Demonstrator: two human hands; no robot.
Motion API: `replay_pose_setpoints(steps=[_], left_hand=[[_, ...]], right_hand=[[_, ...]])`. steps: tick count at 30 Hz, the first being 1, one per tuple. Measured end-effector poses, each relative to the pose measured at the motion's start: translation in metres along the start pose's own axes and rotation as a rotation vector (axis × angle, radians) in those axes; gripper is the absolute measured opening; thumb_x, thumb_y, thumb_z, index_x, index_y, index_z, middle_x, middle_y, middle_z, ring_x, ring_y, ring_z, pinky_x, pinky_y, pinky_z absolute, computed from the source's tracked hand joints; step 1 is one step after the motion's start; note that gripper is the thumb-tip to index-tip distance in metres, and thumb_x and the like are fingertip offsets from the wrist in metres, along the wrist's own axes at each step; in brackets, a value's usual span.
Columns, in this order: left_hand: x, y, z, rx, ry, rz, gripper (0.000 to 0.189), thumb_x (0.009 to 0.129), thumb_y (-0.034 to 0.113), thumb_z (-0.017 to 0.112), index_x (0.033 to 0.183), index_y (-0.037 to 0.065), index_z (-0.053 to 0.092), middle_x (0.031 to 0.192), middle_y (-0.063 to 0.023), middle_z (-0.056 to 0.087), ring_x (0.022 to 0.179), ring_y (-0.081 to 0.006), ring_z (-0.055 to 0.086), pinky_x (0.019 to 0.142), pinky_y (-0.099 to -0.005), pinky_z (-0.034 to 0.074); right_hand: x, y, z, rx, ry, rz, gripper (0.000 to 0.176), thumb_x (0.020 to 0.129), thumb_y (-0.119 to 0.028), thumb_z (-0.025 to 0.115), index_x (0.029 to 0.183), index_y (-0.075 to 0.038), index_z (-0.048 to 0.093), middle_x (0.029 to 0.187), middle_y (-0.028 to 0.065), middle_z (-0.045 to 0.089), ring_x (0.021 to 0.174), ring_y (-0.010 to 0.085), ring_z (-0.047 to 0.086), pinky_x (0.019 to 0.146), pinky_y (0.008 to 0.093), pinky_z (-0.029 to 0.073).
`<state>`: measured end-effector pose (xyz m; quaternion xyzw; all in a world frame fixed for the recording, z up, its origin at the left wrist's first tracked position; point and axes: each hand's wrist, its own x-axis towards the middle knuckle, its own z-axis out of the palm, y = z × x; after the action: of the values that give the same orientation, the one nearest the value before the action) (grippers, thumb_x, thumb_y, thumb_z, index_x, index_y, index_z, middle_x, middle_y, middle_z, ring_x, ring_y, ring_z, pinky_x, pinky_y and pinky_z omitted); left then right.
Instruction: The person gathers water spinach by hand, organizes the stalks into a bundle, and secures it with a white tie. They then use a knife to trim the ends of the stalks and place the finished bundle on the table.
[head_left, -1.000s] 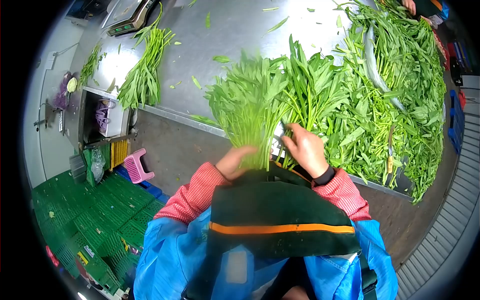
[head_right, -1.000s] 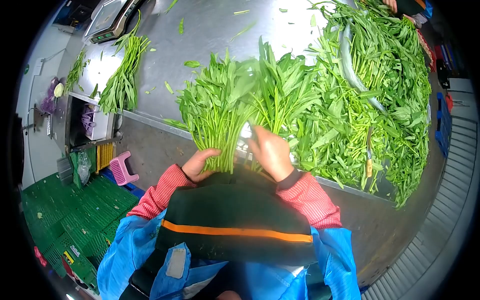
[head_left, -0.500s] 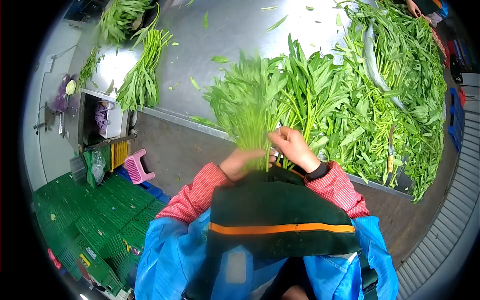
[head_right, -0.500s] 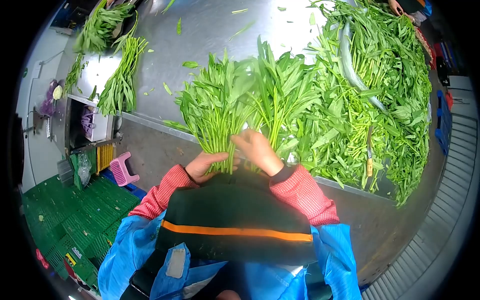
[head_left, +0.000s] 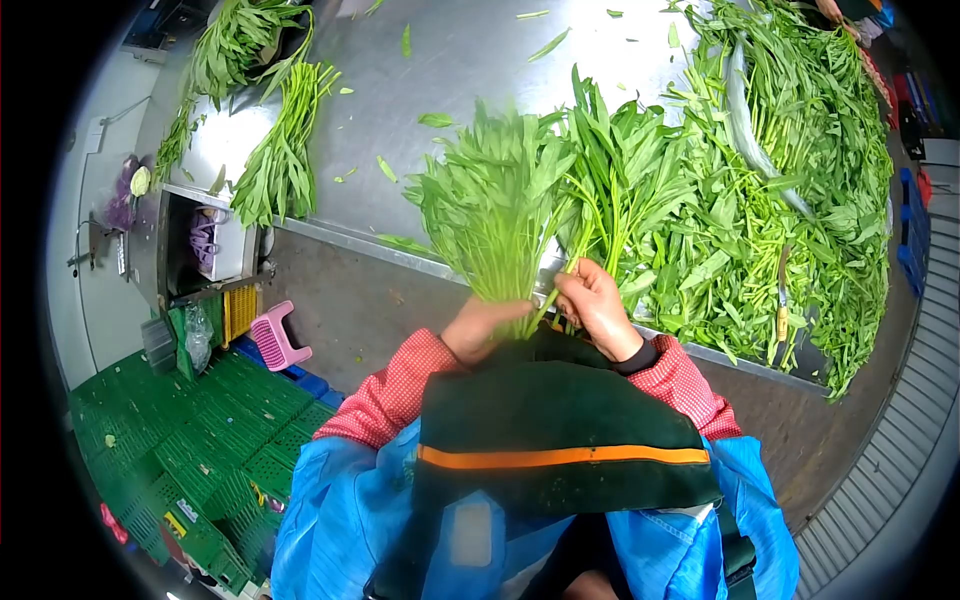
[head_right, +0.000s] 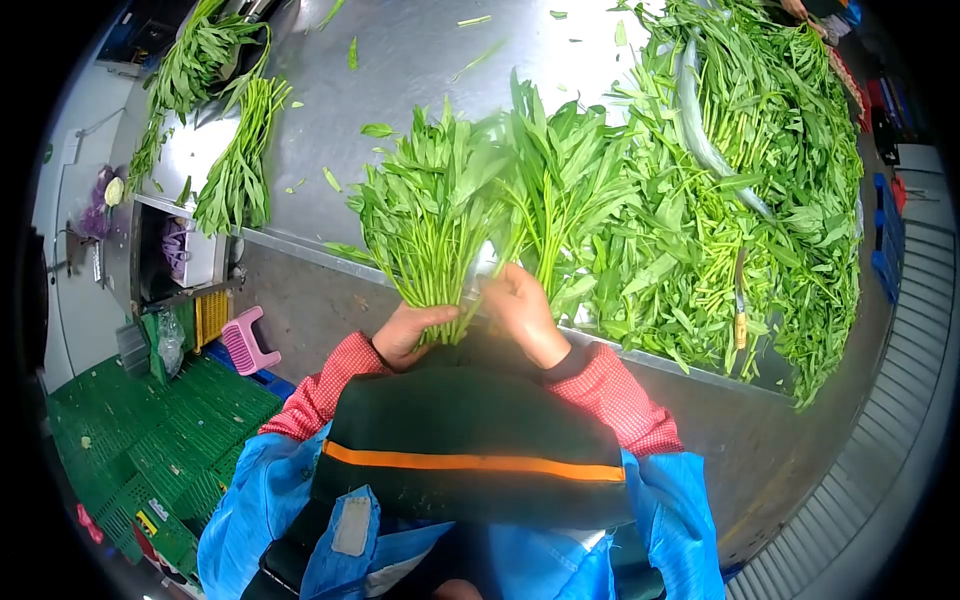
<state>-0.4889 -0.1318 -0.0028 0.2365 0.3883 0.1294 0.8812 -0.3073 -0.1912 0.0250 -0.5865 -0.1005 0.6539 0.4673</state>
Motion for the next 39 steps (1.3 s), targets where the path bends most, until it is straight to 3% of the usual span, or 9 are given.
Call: replay_pose_setpoints(steps=[9,15,22,25,30,34,37,38,39], left_hand=[[-0.001,0.007,0.013,0.060,0.010,-0.109,0.037,0.084,0.002,0.065,0.119,0.003,0.054,0.099,-0.0085,0.064,0.083,-0.0191,0.064,0.071,-0.0302,0.053],[0.002,0.003,0.013,0.112,0.037,-0.065,0.032,0.083,0.001,0.065,0.114,0.002,0.055,0.093,-0.0072,0.064,0.079,-0.0167,0.063,0.067,-0.0291,0.052],[0.002,0.005,0.013,0.097,0.027,-0.056,0.027,0.083,0.002,0.064,0.109,0.002,0.057,0.089,-0.0070,0.064,0.076,-0.0163,0.062,0.067,-0.0282,0.051],[0.001,0.008,0.015,0.042,0.002,-0.065,0.025,0.083,0.003,0.064,0.107,0.002,0.058,0.088,-0.0071,0.064,0.076,-0.0167,0.063,0.067,-0.0282,0.051],[0.000,0.009,0.017,0.003,-0.004,-0.063,0.025,0.084,0.005,0.065,0.108,0.003,0.058,0.088,-0.0067,0.064,0.076,-0.0160,0.063,0.066,-0.0278,0.052],[0.001,0.006,0.013,0.028,-0.003,-0.069,0.026,0.085,0.008,0.067,0.109,0.004,0.058,0.088,-0.0056,0.064,0.076,-0.0152,0.062,0.065,-0.0272,0.051],[0.002,0.009,0.018,0.045,-0.029,-0.023,0.025,0.085,0.009,0.068,0.107,0.004,0.058,0.087,-0.0052,0.064,0.075,-0.0148,0.062,0.064,-0.0267,0.051],[0.002,0.009,0.018,0.047,-0.020,-0.056,0.025,0.085,0.009,0.068,0.107,0.004,0.058,0.087,-0.0051,0.064,0.074,-0.0146,0.062,0.064,-0.0266,0.051],[0.002,0.010,0.018,0.050,-0.012,-0.088,0.024,0.085,0.009,0.068,0.106,0.004,0.059,0.087,-0.0051,0.064,0.074,-0.0144,0.062,0.064,-0.0266,0.051]], right_hand=[[0.003,0.009,-0.012,0.067,-0.065,0.002,0.014,0.094,-0.015,0.054,0.084,-0.006,0.052,0.055,-0.0005,0.049,0.043,0.0063,0.040,0.040,0.0207,0.031],[0.040,0.021,-0.024,-0.360,0.069,-0.232,0.025,0.093,-0.021,0.061,0.075,-0.008,0.049,0.055,-0.0029,0.048,0.044,0.0047,0.041,0.041,0.0202,0.031],[0.017,-0.006,-0.028,0.309,-0.224,0.066,0.017,0.096,-0.017,0.051,0.100,-0.002,0.059,0.061,-0.0015,0.050,0.047,0.0065,0.042,0.043,0.0199,0.034],[0.018,-0.005,-0.029,0.378,-0.275,0.042,0.021,0.097,-0.016,0.050,0.108,-0.001,0.058,0.064,0.0002,0.052,0.050,0.0068,0.044,0.045,0.0206,0.037],[0.019,-0.009,-0.022,0.120,-0.091,0.001,0.021,0.094,-0.013,0.058,0.078,-0.007,0.047,0.058,-0.0004,0.052,0.042,0.0077,0.043,0.041,0.0182,0.035],[0.016,0.009,-0.019,-0.630,0.138,-0.512,0.021,0.089,-0.016,0.064,0.077,-0.003,0.052,0.055,0.0034,0.053,0.045,0.0131,0.049,0.044,0.0267,0.038],[-0.010,-0.012,-0.011,-1.037,-0.126,-0.820,0.016,0.084,-0.014,0.065,0.080,-0.002,0.055,0.057,0.0125,0.050,0.051,0.0188,0.055,0.050,0.0313,0.043],[-0.018,-0.019,-0.007,-0.863,-0.301,-0.770,0.014,0.085,-0.014,0.064,0.078,-0.004,0.056,0.059,0.0089,0.053,0.051,0.0172,0.054,0.052,0.0291,0.044],[-0.019,-0.023,-0.009,-0.660,-0.201,-0.762,0.013,0.086,-0.015,0.063,0.080,-0.006,0.057,0.060,0.0065,0.053,0.050,0.0156,0.052,0.051,0.0277,0.043]])
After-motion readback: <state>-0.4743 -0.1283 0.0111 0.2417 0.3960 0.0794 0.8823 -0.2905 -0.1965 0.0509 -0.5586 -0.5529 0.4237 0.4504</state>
